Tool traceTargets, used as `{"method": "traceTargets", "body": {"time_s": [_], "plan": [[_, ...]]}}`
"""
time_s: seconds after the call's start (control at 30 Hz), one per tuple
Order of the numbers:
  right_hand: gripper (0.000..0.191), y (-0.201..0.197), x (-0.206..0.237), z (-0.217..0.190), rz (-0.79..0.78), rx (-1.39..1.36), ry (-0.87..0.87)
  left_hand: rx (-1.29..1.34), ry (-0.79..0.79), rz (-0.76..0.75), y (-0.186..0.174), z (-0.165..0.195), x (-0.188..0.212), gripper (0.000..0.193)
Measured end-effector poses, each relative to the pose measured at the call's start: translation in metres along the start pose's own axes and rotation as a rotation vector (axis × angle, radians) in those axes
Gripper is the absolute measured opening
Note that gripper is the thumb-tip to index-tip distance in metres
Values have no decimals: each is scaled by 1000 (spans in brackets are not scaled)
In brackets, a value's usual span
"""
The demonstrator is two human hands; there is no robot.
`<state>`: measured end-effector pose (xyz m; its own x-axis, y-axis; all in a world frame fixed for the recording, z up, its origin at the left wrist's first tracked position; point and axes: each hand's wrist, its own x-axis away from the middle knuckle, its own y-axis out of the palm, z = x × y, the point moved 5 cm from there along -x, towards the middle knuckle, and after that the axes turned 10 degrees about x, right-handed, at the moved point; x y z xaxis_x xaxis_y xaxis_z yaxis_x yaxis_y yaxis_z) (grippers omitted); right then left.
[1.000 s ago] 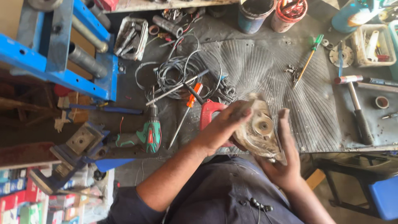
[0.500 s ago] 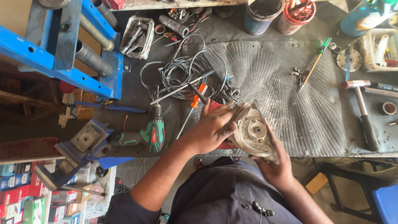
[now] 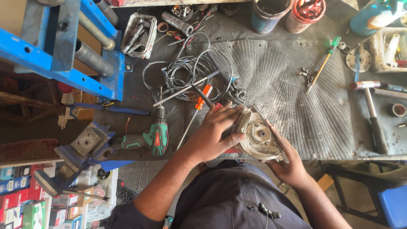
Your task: The person handles a red angle grinder on a cluttered workbench. They remove the grinding disc, open the grinder housing, take out the armature and internal parts, set parts aside, then reassemble the housing and use a screwdriver on the tool while handling the power cord.
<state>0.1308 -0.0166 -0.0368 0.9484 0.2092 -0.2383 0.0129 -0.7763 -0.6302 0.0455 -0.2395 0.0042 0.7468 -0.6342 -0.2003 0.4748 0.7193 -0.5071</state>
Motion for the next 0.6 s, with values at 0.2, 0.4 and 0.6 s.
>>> {"method": "traceTargets", "body": {"time_s": [0.2,0.4,0.6], "plan": [[94,-3,-6,-1,-47,-37,107,-57,-34,65,3,3,-1,69],[77,-6,10,7,-66,-151,132,-61,-147,121,7,11,2,61],[75,5,17,23,-23,60,138,-25,-105,111,2,17,-4,91]]}}
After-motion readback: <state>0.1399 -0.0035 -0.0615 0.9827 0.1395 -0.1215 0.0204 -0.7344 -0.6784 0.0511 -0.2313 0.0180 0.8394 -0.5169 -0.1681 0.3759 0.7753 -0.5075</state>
